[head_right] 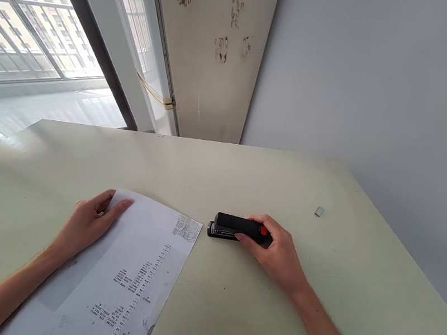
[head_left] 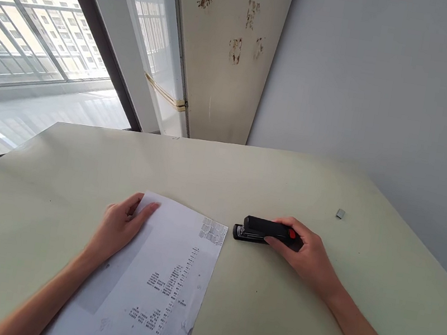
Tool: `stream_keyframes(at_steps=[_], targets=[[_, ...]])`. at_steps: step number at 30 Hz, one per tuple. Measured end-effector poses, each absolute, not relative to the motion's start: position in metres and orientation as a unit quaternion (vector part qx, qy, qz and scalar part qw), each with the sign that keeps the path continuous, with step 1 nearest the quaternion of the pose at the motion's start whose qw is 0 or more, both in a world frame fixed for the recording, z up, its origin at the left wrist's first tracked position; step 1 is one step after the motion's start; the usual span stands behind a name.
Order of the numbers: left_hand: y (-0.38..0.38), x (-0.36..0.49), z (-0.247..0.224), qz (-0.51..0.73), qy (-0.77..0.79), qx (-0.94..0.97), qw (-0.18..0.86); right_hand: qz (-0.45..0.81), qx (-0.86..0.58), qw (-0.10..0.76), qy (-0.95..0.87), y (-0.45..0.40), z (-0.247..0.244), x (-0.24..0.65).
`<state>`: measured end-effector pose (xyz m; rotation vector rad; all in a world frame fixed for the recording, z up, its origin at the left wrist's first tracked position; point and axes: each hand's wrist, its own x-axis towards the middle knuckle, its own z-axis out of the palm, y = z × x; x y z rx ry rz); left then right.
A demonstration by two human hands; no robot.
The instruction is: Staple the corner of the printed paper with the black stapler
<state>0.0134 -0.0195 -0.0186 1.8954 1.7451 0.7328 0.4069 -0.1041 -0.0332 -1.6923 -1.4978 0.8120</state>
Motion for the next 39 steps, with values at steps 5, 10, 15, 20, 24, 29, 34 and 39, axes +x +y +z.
stream_keyframes(at_steps=[5, 10, 15, 20, 24, 29, 34, 39], targets=[[-0.022, 0.017, -0.011, 0.292, 0.632, 0.654, 0.295, 0.312, -0.660, 0.359, -0.582, -0.103, -0.034, 0.408], [-0.027, 0.025, -0.004, 0.341, 0.636, 0.610, 0.326, 0.317, -0.664, 0.356, -0.576, -0.104, -0.033, 0.406], [-0.028, 0.028, -0.004, 0.365, 0.641, 0.583, 0.341, 0.311, -0.663, 0.354, -0.582, -0.104, -0.035, 0.404], [-0.029, 0.030, -0.006, 0.352, 0.640, 0.578, 0.364, 0.315, -0.663, 0.349, -0.583, -0.103, -0.038, 0.406], [-0.031, 0.030, -0.010, 0.341, 0.637, 0.577, 0.380, 0.315, -0.667, 0.353, -0.576, -0.104, -0.038, 0.406], [-0.032, 0.028, -0.011, 0.335, 0.643, 0.579, 0.373, 0.318, -0.667, 0.349, -0.576, -0.108, -0.035, 0.406], [-0.032, 0.029, -0.009, 0.340, 0.639, 0.580, 0.374, 0.326, -0.666, 0.340, -0.579, -0.108, -0.034, 0.408], [-0.031, 0.030, -0.009, 0.330, 0.635, 0.593, 0.369, 0.315, -0.667, 0.336, -0.585, -0.107, -0.033, 0.408]])
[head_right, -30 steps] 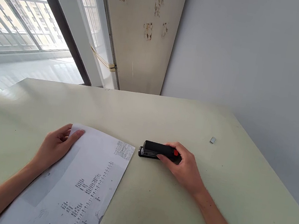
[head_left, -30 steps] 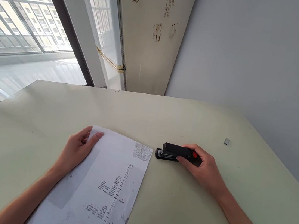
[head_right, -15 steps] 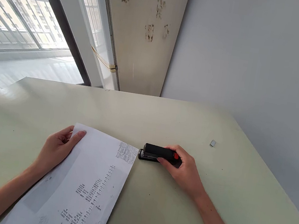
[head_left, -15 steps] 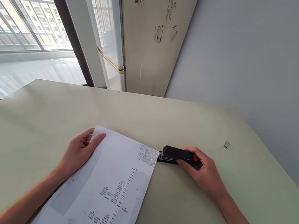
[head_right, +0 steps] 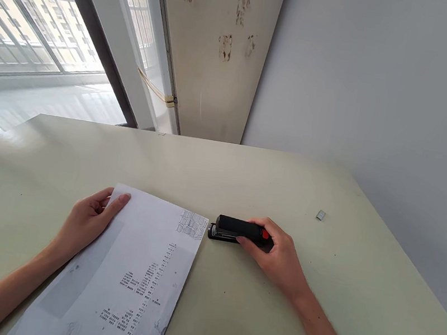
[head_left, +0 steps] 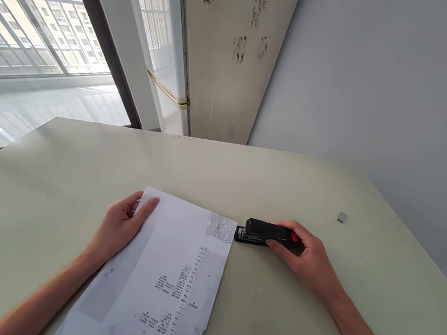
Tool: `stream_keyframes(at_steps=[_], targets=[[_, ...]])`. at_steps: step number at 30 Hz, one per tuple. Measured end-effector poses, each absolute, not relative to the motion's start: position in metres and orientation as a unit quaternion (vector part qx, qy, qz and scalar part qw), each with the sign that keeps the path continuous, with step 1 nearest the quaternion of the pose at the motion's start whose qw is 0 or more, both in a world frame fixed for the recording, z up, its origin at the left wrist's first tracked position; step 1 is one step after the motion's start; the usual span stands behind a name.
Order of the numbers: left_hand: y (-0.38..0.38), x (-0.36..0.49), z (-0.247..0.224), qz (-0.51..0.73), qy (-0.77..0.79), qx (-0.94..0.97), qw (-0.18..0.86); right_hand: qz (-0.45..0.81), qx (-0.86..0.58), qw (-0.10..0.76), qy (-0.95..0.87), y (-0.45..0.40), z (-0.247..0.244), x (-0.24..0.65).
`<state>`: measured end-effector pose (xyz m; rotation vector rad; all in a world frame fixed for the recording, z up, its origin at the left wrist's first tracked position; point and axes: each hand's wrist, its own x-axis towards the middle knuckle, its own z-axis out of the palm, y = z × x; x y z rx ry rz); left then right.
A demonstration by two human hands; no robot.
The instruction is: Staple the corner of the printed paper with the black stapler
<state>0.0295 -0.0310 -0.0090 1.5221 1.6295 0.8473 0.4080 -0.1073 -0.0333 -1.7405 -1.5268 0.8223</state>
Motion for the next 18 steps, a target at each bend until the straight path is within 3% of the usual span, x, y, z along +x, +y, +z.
stream_keyframes(at_steps=[18], targets=[[-0.038, 0.043, -0.010, 0.312, 0.612, 0.622, 0.376, 0.310, -0.670, 0.340, -0.582, -0.107, -0.033, 0.407]])
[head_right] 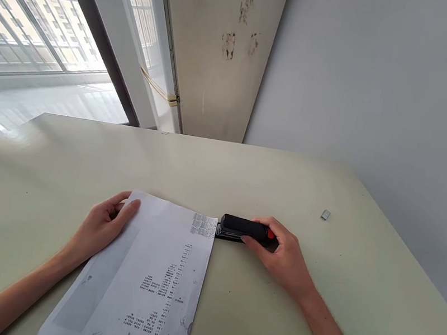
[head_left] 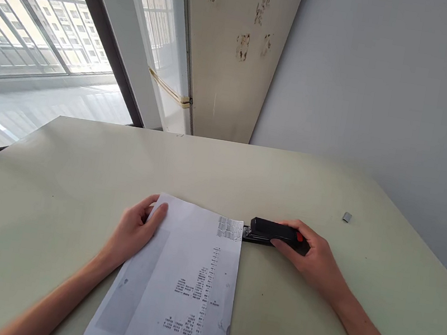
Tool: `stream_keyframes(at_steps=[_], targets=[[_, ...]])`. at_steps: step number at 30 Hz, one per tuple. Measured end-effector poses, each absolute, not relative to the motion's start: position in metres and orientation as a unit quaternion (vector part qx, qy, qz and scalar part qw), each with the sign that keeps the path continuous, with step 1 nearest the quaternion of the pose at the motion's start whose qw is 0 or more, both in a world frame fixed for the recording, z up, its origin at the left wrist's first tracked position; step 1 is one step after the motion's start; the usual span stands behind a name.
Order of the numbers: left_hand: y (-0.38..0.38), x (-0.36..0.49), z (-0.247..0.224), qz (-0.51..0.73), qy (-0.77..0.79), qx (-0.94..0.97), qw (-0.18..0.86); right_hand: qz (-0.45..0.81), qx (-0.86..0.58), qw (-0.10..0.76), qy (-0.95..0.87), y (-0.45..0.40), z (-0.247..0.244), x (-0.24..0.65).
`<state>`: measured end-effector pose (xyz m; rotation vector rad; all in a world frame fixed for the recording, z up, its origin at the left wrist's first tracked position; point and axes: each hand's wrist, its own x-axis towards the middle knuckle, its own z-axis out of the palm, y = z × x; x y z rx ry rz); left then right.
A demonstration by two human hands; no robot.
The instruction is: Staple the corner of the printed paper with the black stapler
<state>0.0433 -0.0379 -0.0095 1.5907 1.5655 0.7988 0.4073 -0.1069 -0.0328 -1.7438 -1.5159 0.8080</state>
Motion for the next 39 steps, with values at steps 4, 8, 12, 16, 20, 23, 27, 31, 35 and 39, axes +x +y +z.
stream_keyframes(at_steps=[4, 8, 12, 16, 20, 23, 27, 31, 35, 39], targets=[[-0.041, 0.048, -0.010, 0.317, 0.608, 0.617, 0.387, 0.309, -0.676, 0.335, -0.579, -0.108, -0.037, 0.409], [-0.051, 0.053, -0.014, 0.319, 0.603, 0.601, 0.418, 0.320, -0.675, 0.329, -0.578, -0.109, -0.037, 0.407], [-0.060, 0.059, -0.014, 0.311, 0.601, 0.591, 0.439, 0.311, -0.677, 0.322, -0.584, -0.109, -0.034, 0.404], [-0.060, 0.060, -0.012, 0.322, 0.608, 0.572, 0.447, 0.301, -0.678, 0.323, -0.587, -0.110, -0.035, 0.406], [-0.059, 0.058, -0.012, 0.327, 0.611, 0.562, 0.452, 0.295, -0.669, 0.332, -0.597, -0.111, -0.039, 0.410], [-0.060, 0.058, -0.009, 0.336, 0.610, 0.548, 0.463, 0.269, -0.659, 0.343, -0.613, -0.112, -0.040, 0.411], [-0.061, 0.057, -0.005, 0.338, 0.600, 0.530, 0.495, 0.218, -0.650, 0.356, -0.635, -0.113, -0.042, 0.411], [-0.061, 0.057, -0.005, 0.341, 0.591, 0.521, 0.513, 0.184, -0.648, 0.359, -0.646, -0.114, -0.047, 0.412], [-0.061, 0.059, -0.008, 0.342, 0.586, 0.527, 0.512, 0.185, -0.647, 0.358, -0.647, -0.113, -0.048, 0.411], [-0.064, 0.061, -0.011, 0.340, 0.582, 0.533, 0.512, 0.189, -0.641, 0.360, -0.651, -0.114, -0.046, 0.410]])
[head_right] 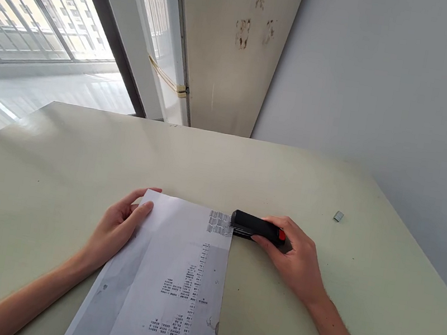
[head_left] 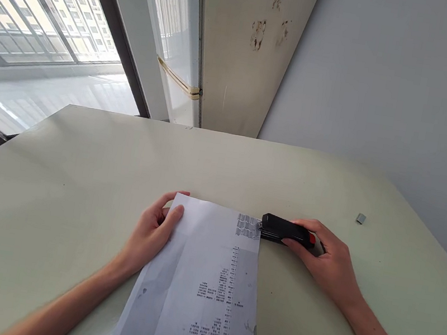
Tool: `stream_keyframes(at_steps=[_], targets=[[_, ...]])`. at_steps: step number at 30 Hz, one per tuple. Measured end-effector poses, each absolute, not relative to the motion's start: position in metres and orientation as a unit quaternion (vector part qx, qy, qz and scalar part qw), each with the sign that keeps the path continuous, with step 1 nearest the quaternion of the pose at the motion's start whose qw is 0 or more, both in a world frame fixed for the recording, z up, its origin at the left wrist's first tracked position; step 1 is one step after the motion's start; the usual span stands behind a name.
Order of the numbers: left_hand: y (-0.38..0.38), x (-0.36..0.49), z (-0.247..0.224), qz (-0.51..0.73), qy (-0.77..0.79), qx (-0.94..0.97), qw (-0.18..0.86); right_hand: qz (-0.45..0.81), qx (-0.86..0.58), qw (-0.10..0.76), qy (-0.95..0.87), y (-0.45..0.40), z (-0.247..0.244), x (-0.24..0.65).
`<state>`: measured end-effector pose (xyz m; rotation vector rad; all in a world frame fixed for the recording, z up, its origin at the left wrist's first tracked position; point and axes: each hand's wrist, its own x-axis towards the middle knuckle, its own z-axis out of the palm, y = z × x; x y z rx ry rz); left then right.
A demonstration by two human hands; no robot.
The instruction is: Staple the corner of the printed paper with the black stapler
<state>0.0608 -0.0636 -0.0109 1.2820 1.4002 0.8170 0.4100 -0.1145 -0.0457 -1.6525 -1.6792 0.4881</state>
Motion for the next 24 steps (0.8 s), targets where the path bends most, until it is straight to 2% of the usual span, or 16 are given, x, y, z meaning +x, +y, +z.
stream_keyframes(at_steps=[11, 17, 20, 24], targets=[[-0.068, 0.066, -0.023, 0.352, 0.550, 0.614, 0.443, 0.246, -0.602, 0.334, -0.682, -0.115, -0.043, 0.411], [-0.068, 0.066, -0.025, 0.295, 0.531, 0.716, 0.345, 0.294, -0.619, 0.289, -0.669, -0.114, -0.042, 0.415], [-0.070, 0.067, -0.026, 0.285, 0.529, 0.722, 0.343, 0.302, -0.634, 0.298, -0.647, -0.108, -0.032, 0.412], [-0.076, 0.070, -0.025, 0.274, 0.525, 0.729, 0.342, 0.295, -0.679, 0.243, -0.627, -0.100, -0.008, 0.396]])
